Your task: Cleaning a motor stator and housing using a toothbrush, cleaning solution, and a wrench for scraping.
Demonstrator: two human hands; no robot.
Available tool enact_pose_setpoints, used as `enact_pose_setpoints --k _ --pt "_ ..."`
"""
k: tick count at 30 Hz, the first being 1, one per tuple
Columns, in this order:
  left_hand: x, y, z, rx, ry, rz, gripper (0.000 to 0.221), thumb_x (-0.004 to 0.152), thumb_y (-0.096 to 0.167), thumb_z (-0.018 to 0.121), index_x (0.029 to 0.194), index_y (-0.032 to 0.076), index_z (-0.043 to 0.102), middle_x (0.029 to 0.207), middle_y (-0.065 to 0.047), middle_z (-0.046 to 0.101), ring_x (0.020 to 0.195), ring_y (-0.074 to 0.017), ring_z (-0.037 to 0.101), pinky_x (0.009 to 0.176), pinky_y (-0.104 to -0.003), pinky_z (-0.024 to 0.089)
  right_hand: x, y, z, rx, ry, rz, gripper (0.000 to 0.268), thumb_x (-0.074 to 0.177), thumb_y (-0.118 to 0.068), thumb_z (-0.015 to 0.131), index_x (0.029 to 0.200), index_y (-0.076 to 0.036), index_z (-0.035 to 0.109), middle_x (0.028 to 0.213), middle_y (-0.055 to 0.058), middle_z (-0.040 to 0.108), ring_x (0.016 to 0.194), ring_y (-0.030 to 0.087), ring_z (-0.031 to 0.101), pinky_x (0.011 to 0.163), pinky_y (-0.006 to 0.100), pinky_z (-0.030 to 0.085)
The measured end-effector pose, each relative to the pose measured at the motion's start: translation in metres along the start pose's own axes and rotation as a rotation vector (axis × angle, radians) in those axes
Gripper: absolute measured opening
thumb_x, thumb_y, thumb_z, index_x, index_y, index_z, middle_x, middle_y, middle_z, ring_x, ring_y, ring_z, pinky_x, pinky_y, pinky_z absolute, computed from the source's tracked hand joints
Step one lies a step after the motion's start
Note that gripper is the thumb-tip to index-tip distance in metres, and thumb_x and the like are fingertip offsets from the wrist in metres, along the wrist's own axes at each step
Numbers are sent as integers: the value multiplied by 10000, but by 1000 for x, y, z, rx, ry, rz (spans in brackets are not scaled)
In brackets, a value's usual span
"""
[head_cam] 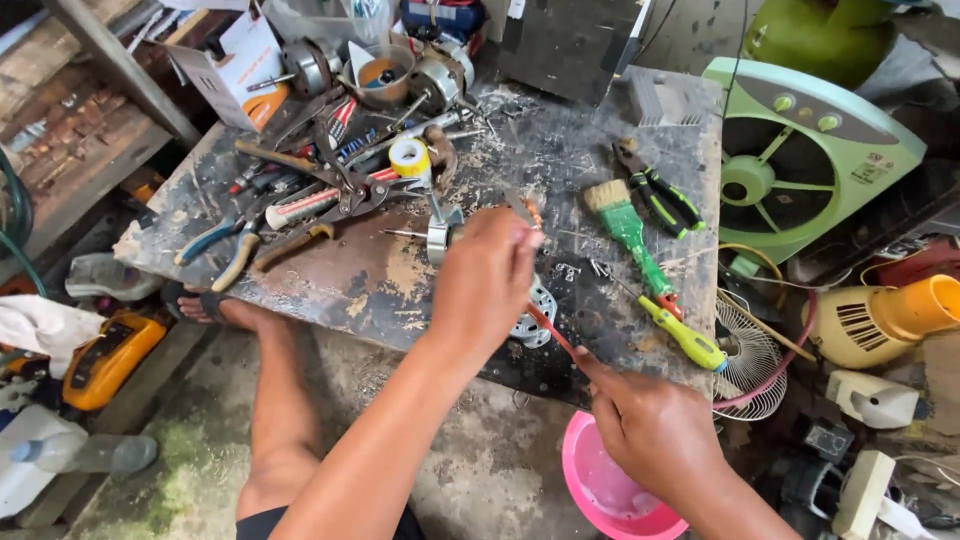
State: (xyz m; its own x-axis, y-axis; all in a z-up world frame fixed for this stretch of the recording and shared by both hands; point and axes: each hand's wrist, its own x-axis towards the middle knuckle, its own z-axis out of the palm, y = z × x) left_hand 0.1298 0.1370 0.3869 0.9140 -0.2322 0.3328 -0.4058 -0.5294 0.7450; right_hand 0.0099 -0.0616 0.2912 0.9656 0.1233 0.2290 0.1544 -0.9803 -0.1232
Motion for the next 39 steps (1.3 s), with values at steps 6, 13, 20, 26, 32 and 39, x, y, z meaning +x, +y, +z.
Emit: enact_pose_setpoints --k 6,13,20,26,32,39 --pt "11 -22 21 149 -21 193 240 1045 194 566 882 17 565 874 -154 617 637 -316 614 508 -428 451 -2 -11 0 0 134 -124 461 889 -230 601 1334 -317 688 552 -65 587 352 202 542 317 432 447" --pt "10 -9 26 240 -57 193 245 1030 156 612 820 38 568 854 -115 618 597 -283 621 431 -407 470 16 -27 34 32 202 -172 526 845 -134 627 1364 -194 686 582 -2 594 333 174 473 292 386 362" --pt "6 -22 22 172 25 314 149 977 135 617 881 20 614 873 -176 628 787 -407 666 611 -465 538 24 -27 30 -28 136 -85 494 849 -284 580 1331 -342 666 587 17 647 450 307 649 425 498 520" --pt "6 -14 17 182 -2 248 142 1005 129 604 955 -1 627 916 -170 649 736 -329 653 568 -437 477 2 -27 23 13 94 -95 618 811 -234 600 1424 -313 607 635 -11 651 428 306 627 351 492 484" --pt "2 -8 18 191 -57 176 221 1021 142 612 828 36 598 805 -115 616 640 -244 590 522 -388 435 17 -25 42 17 113 -72 534 839 -257 611 1370 -294 662 608 18 659 409 344 604 344 502 451" --pt "7 -7 12 139 -57 155 186 1021 140 598 881 27 647 858 -113 651 675 -230 621 532 -359 452 -2 -17 13 75 84 -55 552 851 -211 605 1388 -332 645 603 -48 652 401 269 603 350 463 471"
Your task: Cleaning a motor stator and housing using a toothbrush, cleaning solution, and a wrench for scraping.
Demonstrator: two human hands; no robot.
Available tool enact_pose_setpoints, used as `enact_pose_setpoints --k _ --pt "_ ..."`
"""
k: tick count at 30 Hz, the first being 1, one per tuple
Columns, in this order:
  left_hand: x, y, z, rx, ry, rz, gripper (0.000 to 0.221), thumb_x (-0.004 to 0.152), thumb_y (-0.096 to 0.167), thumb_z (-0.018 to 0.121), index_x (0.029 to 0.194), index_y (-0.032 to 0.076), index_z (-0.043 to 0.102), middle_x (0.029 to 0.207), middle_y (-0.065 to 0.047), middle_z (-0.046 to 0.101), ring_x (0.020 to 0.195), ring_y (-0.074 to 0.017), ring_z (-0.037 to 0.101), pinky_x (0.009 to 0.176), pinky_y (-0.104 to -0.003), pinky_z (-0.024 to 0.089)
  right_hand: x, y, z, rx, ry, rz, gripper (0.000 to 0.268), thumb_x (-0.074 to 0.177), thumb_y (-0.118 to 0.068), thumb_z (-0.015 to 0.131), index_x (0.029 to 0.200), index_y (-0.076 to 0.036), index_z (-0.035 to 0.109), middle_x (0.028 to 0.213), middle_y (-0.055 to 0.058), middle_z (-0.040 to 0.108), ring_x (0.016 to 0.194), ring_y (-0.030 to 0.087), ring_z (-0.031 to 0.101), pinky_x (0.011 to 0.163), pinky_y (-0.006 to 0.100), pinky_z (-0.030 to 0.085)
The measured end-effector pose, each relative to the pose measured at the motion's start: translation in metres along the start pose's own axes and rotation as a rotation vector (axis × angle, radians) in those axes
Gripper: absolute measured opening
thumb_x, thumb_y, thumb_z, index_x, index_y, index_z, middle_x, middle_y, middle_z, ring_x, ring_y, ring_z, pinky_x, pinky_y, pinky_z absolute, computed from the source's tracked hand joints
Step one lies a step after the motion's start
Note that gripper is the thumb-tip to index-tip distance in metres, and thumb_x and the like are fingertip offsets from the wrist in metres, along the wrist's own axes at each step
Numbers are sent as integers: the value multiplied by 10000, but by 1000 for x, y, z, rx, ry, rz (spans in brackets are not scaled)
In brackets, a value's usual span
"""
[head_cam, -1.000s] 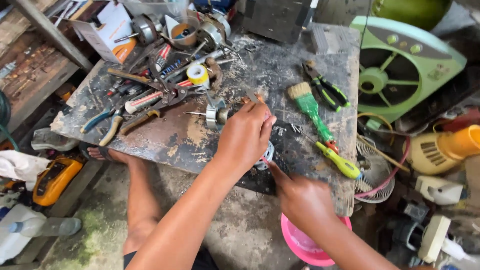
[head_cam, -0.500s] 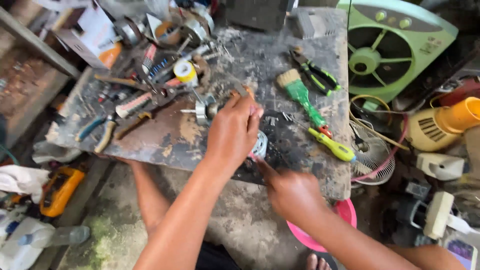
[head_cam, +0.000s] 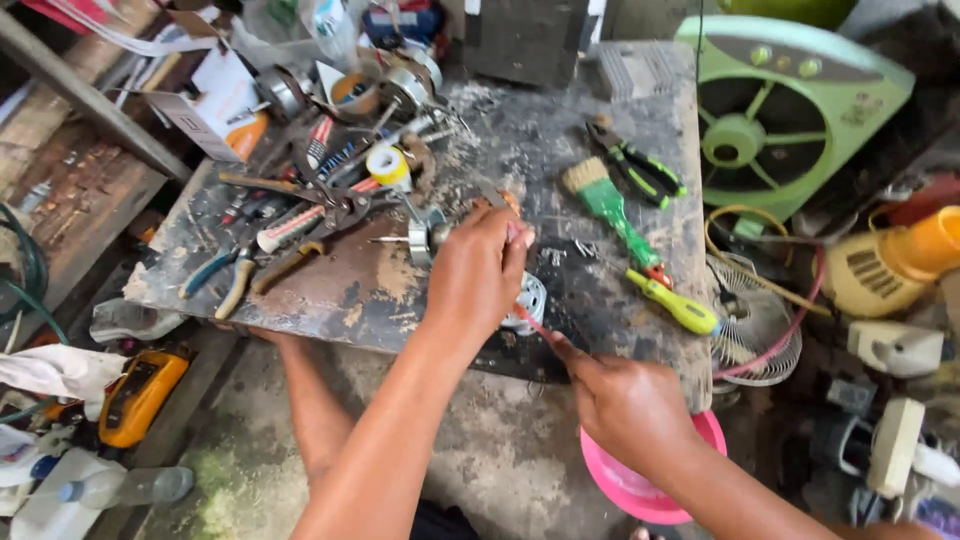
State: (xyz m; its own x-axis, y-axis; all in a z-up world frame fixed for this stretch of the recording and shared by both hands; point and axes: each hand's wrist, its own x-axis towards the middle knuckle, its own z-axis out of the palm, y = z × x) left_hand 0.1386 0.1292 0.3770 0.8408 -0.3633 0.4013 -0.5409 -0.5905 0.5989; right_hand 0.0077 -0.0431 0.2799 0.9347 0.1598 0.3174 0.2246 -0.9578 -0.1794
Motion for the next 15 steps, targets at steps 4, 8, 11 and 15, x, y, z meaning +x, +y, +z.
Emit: enact_pose_setpoints --k 4,8,11,15 --pt "1 -8 9 10 38 72 151 976 129 616 858 35 618 836 -152 635 734 -344 629 637 -461 437 16 -2 27 -140 109 11 502 826 -321 617 1322 -364 680 557 -52 599 396 327 603 324 482 426" --pt "2 2 2 54 2 3 132 1006 117 625 935 11 656 881 -121 674 717 -226 657 563 -342 531 5 -4 7 -31 54 -47 503 849 -258 617 1347 -286 674 599 -15 652 401 296 611 332 483 453" --pt "-1 -4 0 28 9 -31 172 1019 149 606 949 0 656 884 -126 665 720 -237 641 565 -358 508 13 3 3 -76 48 -63 516 842 -257 602 1351 -315 663 584 -29 643 408 263 622 338 465 465" --pt "-11 -9 -4 -61 7 -97 99 992 53 625 933 -12 670 938 -132 677 638 -149 617 488 -215 531 12 1 0 -51 70 -110 516 830 -149 608 1333 -245 671 557 -29 582 309 206 508 277 427 444"
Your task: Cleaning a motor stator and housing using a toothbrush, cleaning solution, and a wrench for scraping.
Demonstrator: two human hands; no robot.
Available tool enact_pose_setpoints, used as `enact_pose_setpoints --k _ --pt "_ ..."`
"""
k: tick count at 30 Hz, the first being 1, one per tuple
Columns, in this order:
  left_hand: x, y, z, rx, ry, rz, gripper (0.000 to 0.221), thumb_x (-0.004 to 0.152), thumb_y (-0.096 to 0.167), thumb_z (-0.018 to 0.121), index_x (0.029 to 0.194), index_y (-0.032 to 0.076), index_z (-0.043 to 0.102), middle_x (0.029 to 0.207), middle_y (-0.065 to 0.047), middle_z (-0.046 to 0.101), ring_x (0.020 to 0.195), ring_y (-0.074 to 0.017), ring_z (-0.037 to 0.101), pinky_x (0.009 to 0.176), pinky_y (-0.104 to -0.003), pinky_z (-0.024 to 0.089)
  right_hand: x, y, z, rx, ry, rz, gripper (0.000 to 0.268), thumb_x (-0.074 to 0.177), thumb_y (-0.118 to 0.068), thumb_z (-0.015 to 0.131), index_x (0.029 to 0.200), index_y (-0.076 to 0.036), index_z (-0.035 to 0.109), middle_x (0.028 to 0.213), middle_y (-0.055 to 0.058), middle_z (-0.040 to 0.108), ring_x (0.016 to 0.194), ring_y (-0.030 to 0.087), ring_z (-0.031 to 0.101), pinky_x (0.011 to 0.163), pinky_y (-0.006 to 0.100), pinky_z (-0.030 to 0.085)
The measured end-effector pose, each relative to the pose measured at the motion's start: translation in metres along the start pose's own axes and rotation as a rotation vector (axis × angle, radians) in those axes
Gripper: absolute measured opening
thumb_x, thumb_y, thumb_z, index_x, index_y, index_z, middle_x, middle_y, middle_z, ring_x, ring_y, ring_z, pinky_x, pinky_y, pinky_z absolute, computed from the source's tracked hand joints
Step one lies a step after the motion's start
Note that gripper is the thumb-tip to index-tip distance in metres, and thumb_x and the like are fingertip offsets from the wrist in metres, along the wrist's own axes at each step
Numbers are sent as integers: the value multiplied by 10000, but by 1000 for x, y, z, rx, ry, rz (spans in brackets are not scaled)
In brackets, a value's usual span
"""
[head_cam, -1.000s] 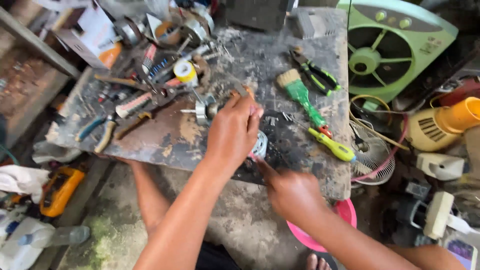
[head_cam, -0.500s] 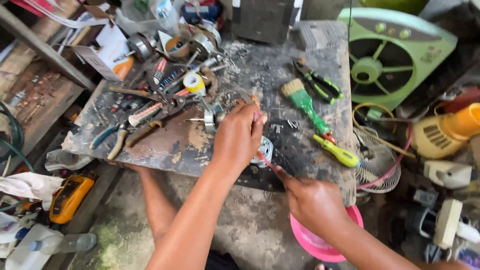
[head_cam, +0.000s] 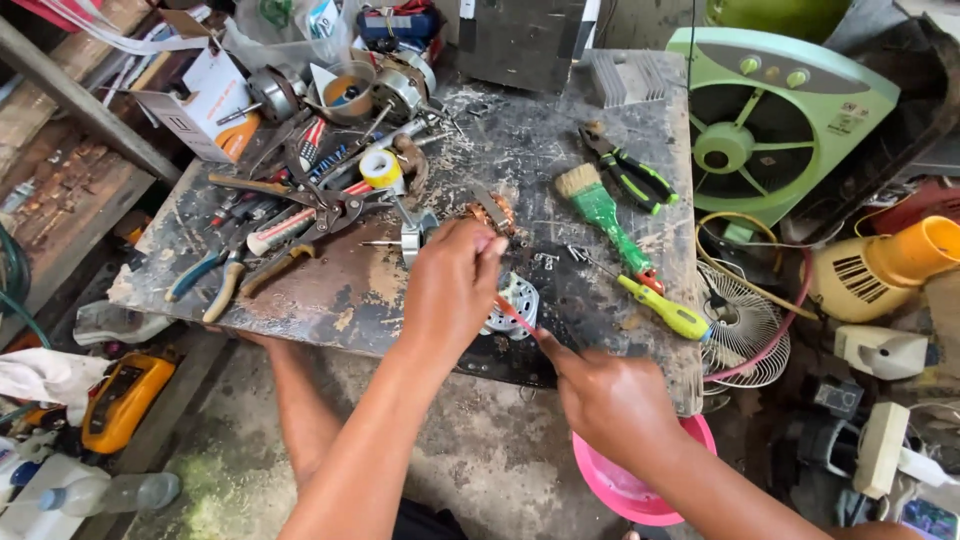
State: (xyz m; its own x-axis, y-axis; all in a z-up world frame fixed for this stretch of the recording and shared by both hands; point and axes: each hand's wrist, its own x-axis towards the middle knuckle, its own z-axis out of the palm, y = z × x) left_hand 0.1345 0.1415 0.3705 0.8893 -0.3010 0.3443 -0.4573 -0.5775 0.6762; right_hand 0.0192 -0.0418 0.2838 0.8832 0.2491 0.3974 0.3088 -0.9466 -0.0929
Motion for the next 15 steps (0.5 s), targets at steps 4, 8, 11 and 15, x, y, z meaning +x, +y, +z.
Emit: enact_pose_setpoints --k 4,8,11,15 --pt "-19 -19 -16 -50 97 19 72 986 15 626 922 20 659 767 -77 691 591 -127 619 474 -245 496 -9 4 -9 11 -20 26 448 896 -224 602 1333 -270 685 628 -35 658 383 245 586 353 450 488" --pt "-28 -21 -15 9 185 5 91 978 75 636 962 -4 680 856 -104 685 732 -190 625 649 -317 517 6 8 1 -22 -68 80 470 933 -209 556 1393 -276 627 569 -30 610 335 175 522 272 405 450" --pt "-28 -18 -7 14 235 40 86 959 63 665 933 -19 672 821 -155 659 739 -302 666 633 -366 559 14 4 19 -29 -70 154 442 898 -292 542 1323 -355 644 592 0 635 470 235 623 410 444 519" --pt "-22 -9 -10 18 159 -11 126 1009 58 595 929 -15 658 881 -118 656 507 -113 503 440 -253 447 2 -3 7 62 -45 102 452 919 -207 567 1353 -282 668 572 -1 642 336 190 543 266 402 435"
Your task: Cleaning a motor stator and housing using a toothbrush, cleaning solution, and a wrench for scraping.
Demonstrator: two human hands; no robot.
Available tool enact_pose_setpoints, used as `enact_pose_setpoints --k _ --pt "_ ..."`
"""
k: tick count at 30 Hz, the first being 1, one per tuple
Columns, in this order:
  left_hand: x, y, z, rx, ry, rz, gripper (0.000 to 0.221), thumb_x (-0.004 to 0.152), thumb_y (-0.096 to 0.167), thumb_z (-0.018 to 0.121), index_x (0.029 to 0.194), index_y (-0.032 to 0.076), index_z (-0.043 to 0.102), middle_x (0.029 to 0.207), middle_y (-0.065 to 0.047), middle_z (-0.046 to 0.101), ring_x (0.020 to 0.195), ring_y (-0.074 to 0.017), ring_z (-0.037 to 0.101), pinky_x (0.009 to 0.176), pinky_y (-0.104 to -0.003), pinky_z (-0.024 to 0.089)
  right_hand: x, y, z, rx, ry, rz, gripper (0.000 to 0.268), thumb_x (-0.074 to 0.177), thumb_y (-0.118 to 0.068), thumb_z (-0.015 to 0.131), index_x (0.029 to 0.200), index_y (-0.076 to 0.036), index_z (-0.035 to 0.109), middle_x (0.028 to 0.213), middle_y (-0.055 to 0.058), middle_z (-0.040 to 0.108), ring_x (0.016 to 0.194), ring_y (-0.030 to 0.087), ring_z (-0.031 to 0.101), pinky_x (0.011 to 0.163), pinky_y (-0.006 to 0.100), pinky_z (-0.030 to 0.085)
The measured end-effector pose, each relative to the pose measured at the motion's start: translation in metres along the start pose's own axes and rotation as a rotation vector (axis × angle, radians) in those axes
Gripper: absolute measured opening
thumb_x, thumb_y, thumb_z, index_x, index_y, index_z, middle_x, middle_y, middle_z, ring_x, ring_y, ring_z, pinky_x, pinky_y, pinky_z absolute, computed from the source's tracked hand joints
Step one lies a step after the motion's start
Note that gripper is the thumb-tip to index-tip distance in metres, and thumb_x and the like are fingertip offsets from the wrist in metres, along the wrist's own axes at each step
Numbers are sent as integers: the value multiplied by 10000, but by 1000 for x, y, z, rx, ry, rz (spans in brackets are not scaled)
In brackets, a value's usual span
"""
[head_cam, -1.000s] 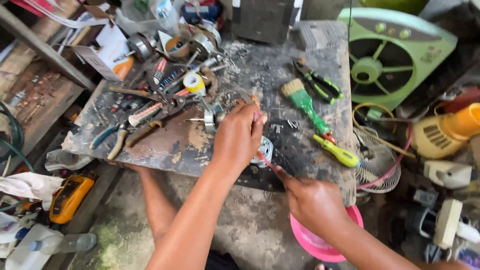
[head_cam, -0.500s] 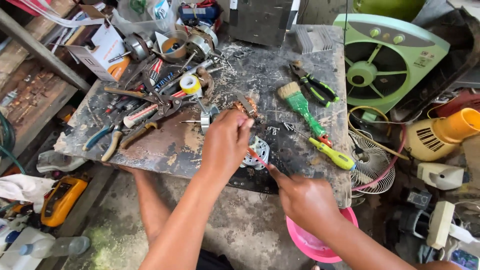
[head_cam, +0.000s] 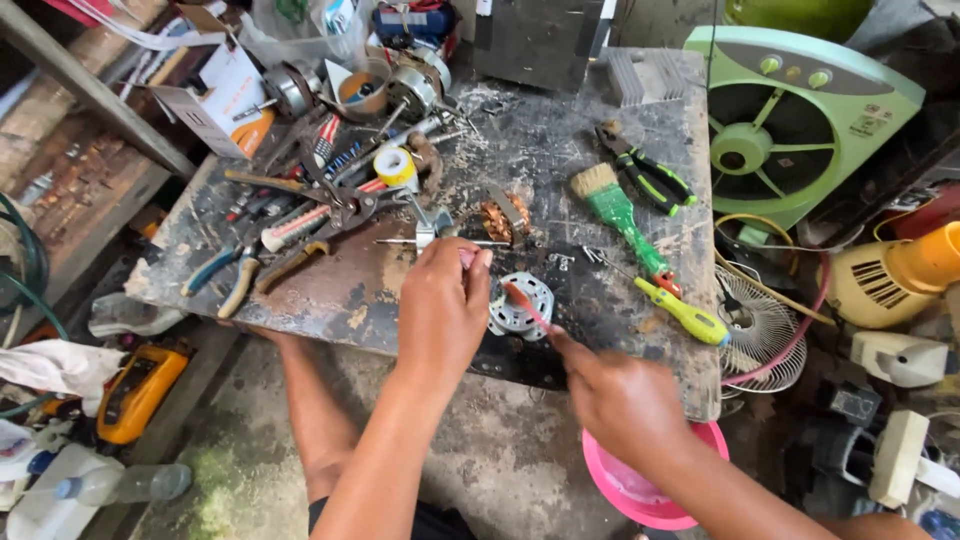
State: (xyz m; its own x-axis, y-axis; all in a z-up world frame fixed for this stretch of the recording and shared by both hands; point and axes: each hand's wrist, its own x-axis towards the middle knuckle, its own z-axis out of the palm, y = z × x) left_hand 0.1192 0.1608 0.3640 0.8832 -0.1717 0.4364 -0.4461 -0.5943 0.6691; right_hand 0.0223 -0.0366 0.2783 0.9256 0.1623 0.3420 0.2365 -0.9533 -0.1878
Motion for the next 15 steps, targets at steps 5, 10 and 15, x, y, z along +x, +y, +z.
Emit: enact_pose_setpoints --k 5,10,15 --pt "0 -12 6 41 43 72 141 1021 102 588 963 -18 635 891 -141 641 525 -190 538 475 -342 439 12 10 11 -41 45 24 454 908 -220 567 1342 -317 660 670 -12 683 459 261 625 364 462 465" --pt "5 -3 8 59 -11 17 141 1019 52 587 935 -40 653 868 -137 655 481 -133 548 388 -231 484 -10 10 7 -164 94 -82 548 883 -199 603 1426 -274 606 581 -28 602 354 188 538 315 419 430" --pt "7 -6 9 75 -3 22 190 1031 129 598 913 -18 629 860 -130 627 501 -191 552 418 -325 444 1 21 19 -122 114 -18 511 925 -231 601 1429 -316 609 565 -27 561 357 236 504 316 424 389"
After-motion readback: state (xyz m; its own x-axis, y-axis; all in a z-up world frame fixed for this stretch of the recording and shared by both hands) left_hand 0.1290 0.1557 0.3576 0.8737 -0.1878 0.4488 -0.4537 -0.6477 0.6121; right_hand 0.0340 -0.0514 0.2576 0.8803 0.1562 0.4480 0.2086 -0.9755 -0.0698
